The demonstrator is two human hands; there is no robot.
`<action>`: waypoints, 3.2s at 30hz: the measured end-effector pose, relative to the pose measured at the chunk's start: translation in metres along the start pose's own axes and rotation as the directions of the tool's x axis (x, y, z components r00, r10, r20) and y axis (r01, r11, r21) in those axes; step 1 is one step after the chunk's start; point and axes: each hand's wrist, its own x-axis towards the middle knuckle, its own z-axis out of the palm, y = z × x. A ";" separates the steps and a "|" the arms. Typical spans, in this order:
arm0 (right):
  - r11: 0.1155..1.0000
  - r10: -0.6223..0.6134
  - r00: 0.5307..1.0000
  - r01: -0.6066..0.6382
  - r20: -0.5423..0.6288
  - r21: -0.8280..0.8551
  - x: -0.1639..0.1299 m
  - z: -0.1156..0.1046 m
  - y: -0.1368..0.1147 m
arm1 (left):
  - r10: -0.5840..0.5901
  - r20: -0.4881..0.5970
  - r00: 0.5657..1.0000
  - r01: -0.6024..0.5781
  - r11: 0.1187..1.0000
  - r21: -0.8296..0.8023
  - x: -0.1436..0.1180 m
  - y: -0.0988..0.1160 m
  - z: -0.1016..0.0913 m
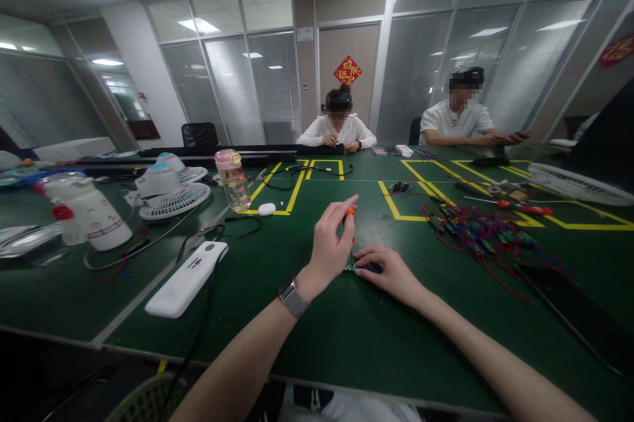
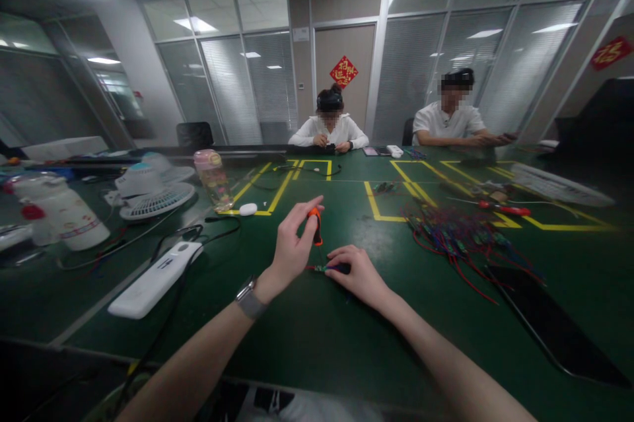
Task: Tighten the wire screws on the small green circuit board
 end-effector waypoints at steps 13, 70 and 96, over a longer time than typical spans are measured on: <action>1.000 -0.019 1.000 0.019 -0.010 0.025 -0.001 0.000 0.001 | -0.008 -0.007 1.000 0.008 0.998 0.061 -0.001 0.002 0.001; 0.999 -0.026 1.000 0.026 -0.013 0.022 0.000 -0.002 -0.002 | 0.002 -0.022 1.000 0.000 0.991 0.132 0.002 0.000 -0.001; 0.999 -0.023 1.000 0.023 -0.017 0.034 0.000 -0.002 -0.003 | 0.015 0.029 0.999 -0.016 1.000 0.007 0.002 -0.002 0.002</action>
